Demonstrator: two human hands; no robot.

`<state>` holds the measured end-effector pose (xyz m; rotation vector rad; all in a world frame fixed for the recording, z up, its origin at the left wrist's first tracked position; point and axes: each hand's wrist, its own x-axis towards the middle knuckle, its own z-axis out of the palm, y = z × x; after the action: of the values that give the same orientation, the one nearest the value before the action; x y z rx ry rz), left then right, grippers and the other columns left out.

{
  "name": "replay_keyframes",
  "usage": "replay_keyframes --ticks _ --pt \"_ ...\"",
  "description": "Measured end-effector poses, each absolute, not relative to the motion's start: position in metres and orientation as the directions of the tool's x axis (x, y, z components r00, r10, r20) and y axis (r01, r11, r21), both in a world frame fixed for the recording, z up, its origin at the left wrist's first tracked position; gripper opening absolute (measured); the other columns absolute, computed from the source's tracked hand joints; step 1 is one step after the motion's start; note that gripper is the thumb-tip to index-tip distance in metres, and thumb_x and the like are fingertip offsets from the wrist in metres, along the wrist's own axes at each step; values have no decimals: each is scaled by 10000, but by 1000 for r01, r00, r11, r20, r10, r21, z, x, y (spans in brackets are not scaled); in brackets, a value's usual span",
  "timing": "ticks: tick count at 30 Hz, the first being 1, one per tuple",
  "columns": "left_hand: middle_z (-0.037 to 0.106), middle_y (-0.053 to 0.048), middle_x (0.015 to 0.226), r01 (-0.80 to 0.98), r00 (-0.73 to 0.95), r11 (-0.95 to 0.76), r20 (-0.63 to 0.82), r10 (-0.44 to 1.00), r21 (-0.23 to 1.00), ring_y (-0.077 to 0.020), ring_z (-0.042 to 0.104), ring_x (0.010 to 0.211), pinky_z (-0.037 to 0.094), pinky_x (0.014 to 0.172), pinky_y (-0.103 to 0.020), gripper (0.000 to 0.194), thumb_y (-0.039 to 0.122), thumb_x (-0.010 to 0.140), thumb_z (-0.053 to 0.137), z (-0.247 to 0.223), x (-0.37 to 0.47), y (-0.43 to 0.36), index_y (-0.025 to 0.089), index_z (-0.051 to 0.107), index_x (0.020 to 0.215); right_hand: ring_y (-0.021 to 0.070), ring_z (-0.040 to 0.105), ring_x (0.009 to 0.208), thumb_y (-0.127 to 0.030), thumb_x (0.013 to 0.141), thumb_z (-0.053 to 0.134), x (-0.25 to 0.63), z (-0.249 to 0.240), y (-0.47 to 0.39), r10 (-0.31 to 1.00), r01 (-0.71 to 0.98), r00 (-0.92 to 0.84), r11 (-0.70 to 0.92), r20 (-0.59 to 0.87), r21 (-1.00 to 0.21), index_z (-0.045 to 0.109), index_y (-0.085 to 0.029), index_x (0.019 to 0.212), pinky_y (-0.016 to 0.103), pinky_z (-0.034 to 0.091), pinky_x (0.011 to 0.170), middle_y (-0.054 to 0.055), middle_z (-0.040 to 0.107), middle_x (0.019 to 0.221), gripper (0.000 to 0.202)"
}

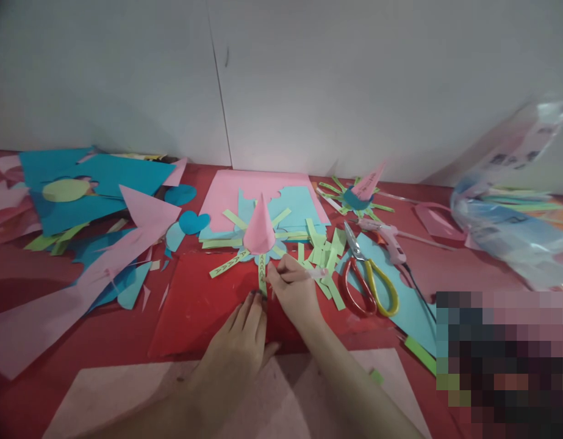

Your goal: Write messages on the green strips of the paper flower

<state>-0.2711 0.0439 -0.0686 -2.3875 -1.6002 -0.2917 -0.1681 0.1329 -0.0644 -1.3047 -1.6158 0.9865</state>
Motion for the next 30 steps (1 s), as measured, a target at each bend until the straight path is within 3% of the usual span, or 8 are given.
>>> replay_keyframes --ticks 9,15,21,30 --pt "579 -194 1104 928 372 -362 300 879 -91 -283 532 1041 479 837 -346 413 319 795 494 -68 -271 45 6 570 1053 150 603 510 -321 807 508 -169 -61 132 986 267 -124 138 108 -954 375 -228 575 264 491 589 -77 425 376 284" --pt "583 -185 1099 928 371 -366 304 878 -73 -282 531 1043 472 845 -345 414 330 787 507 -70 -271 44 15 568 1047 143 566 417 -362 806 509 -169 -60 130 990 293 -79 131 113 -947 331 -226 535 240 465 492 -90 353 324 352" --pt "574 -177 1109 929 364 -366 277 889 -44 -284 533 1039 485 820 -355 390 322 786 507 -69 -272 45 48 554 1060 128 533 366 -390 809 499 -169 -59 129 994 315 -47 106 96 -943 355 -221 545 216 410 383 -70 433 361 345" --pt "583 -160 1098 929 365 -364 288 885 -60 -284 535 1036 494 818 -337 389 309 753 545 -69 -273 45 46 584 1038 131 533 375 -418 796 514 -172 -57 127 997 253 -28 71 66 -965 357 -227 560 234 477 445 -81 394 345 341"
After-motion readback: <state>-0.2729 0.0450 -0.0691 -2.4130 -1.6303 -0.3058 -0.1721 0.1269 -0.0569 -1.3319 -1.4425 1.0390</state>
